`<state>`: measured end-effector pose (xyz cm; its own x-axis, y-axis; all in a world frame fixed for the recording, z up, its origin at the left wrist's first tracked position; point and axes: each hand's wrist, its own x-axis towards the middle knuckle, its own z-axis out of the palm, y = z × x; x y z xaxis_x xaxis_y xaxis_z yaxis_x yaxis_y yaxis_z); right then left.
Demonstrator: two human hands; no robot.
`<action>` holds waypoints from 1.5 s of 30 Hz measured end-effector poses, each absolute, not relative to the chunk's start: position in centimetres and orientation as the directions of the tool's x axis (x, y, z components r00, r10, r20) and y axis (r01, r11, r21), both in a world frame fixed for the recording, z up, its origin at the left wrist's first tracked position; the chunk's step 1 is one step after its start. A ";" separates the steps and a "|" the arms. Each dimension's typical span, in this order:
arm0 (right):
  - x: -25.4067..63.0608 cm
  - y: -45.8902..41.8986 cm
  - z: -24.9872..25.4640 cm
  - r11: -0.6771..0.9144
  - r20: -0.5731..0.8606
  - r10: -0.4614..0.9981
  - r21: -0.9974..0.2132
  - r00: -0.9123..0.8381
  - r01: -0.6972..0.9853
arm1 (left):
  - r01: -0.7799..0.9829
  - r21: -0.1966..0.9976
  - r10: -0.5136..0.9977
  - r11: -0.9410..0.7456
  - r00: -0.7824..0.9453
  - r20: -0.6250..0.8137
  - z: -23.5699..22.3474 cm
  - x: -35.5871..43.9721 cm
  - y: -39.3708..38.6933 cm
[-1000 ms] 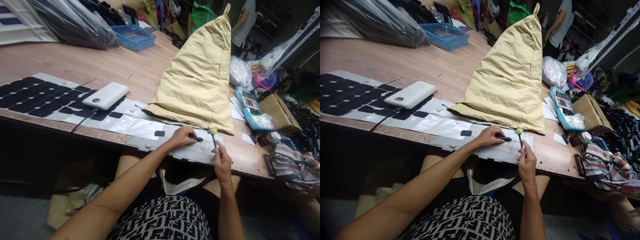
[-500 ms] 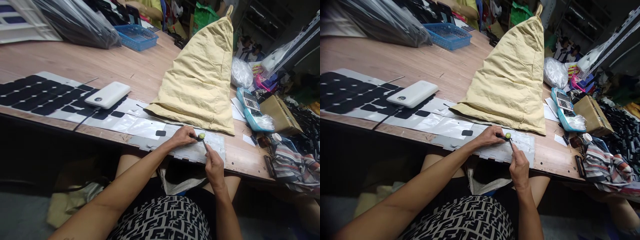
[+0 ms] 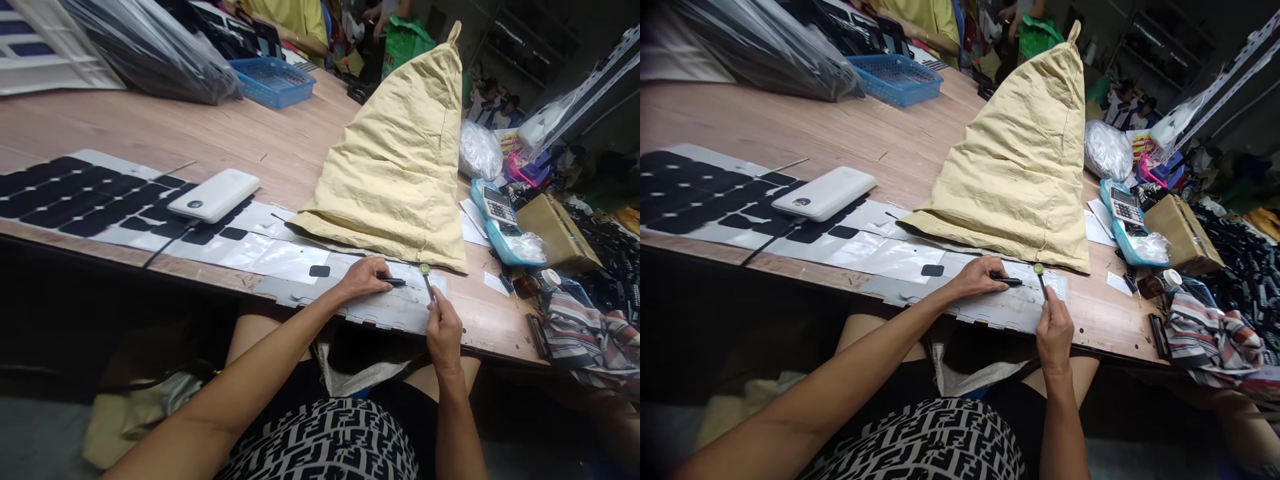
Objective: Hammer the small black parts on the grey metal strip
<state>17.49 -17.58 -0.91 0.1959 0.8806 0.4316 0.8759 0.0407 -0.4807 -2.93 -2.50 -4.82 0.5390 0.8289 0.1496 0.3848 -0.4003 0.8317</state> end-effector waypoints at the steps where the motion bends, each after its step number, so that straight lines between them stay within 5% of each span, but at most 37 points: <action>1: 18.2 -17.3 -1.0 -0.010 0.440 0.868 -0.446 0.229 0.895 | 0.394 0.830 0.832 -0.395 0.536 0.142 -4.7 -2.9 -2.6; 5: 21.0 -16.3 -2.0 -0.285 0.449 0.812 -0.256 0.374 0.924 | 0.423 0.814 0.837 -0.398 0.530 0.134 -4.5 -2.9 -2.9; 9: 22.7 -15.9 -3.4 -0.364 0.504 0.778 -0.127 0.376 0.923 | 0.443 0.791 0.833 -0.423 0.532 0.147 -4.7 -2.7 -2.7; 17: 22.7 -15.9 -4.0 -0.389 0.504 0.768 -0.125 0.396 0.913 | 0.251 0.837 0.763 -0.486 0.589 0.266 -3.1 -4.3 -5.8; 21: 22.4 -15.8 -3.7 -0.404 0.458 0.790 -0.111 0.407 0.908 | 0.091 0.920 0.595 -0.382 0.785 0.170 -2.3 -6.3 -11.3; 24: 22.3 -15.8 -3.7 -0.415 0.447 0.793 -0.101 0.413 0.904 | 0.265 0.902 0.587 -0.339 0.809 -0.017 -3.7 -6.7 -14.4; 28: 22.2 -15.9 -3.8 -0.417 0.449 0.792 -0.097 0.414 0.904 | 0.638 0.715 0.688 -0.286 0.656 -0.310 -7.5 -5.9 -15.9; 31: 22.2 -15.9 -3.8 -0.410 0.451 0.793 -0.101 0.410 0.906 | 0.748 0.605 0.701 -0.273 0.585 -0.407 -9.0 -5.3 -16.2; 38: 22.1 -15.9 -3.6 -0.418 0.443 0.793 -0.103 0.418 0.902 | 0.400 0.875 0.481 -0.274 0.845 -0.236 -3.5 -5.5 -13.4; 40: 22.1 -15.9 -3.6 -0.417 0.446 0.791 -0.109 0.420 0.902 | 0.369 0.895 0.575 -0.253 0.801 -0.167 -1.5 -5.7 -10.9; 45: 22.2 -15.9 -3.7 -0.418 0.439 0.793 -0.111 0.421 0.902 | 0.815 0.523 0.951 -0.249 0.307 -0.026 0.0 -6.3 -3.7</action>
